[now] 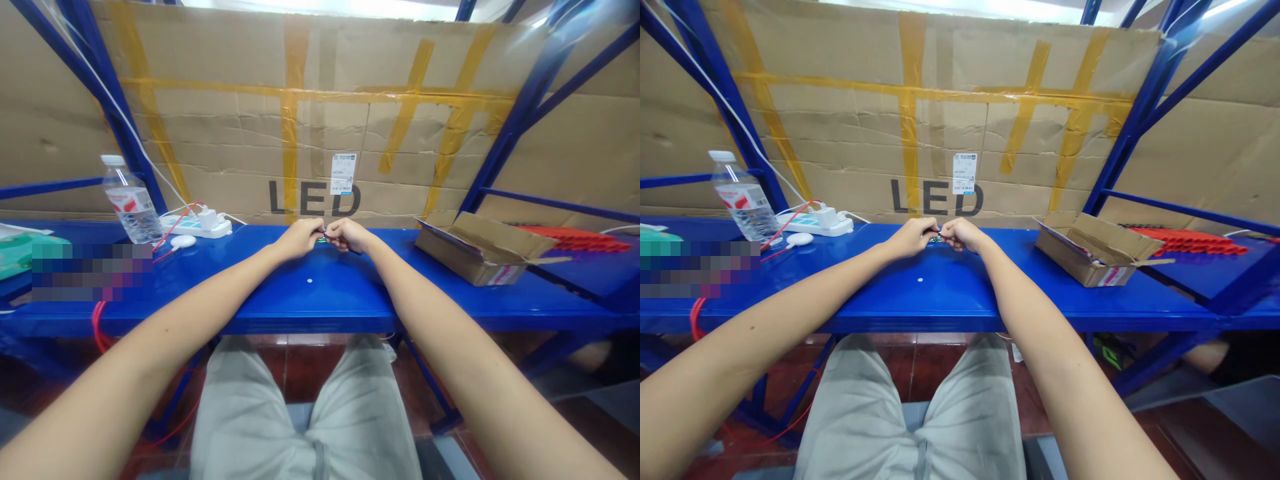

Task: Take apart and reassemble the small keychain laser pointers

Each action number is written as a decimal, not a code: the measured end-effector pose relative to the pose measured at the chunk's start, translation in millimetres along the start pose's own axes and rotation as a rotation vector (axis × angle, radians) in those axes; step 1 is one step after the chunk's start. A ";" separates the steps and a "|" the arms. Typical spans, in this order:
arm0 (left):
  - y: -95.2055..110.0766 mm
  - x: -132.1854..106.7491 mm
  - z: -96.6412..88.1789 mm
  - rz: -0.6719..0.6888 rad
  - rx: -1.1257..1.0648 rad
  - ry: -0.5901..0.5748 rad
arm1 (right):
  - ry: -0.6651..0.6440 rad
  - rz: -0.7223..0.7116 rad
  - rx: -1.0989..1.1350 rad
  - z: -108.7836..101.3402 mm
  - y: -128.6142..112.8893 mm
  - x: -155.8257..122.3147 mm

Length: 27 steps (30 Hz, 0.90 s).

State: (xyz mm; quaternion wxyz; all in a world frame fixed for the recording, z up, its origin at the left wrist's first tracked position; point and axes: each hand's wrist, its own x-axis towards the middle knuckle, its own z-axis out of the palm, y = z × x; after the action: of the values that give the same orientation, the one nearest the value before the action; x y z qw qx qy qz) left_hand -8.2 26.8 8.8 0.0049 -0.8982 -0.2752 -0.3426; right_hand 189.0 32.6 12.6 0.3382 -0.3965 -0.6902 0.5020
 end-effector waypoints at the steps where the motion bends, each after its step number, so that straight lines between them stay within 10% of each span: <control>1: 0.2 0.4 0.1 0.015 -0.003 0.003 | -0.015 0.027 0.031 -0.3 -0.5 -0.5; 8: -2.1 1.7 0.3 0.011 -0.034 -0.006 | -0.026 0.089 -0.015 3.0 -10.9 -3.3; 15: -12.5 -1.0 2.9 -0.207 -0.045 0.018 | 0.454 0.157 -0.813 -28.5 -11.9 -5.3; 20: -12.7 -1.8 1.3 -0.255 -0.004 -0.023 | 0.236 0.501 -1.000 -46.8 -0.7 -12.1; 27: -7.7 -1.8 2.9 -0.233 -0.001 -0.054 | 0.187 0.394 -0.907 -29.9 0.6 -7.6</control>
State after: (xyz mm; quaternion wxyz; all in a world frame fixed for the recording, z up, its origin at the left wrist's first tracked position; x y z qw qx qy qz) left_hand -11.4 33.0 4.1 -0.0428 -0.8690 -0.3777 -0.3168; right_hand 218.4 38.7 19.5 0.0912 -0.6694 -0.7178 0.1682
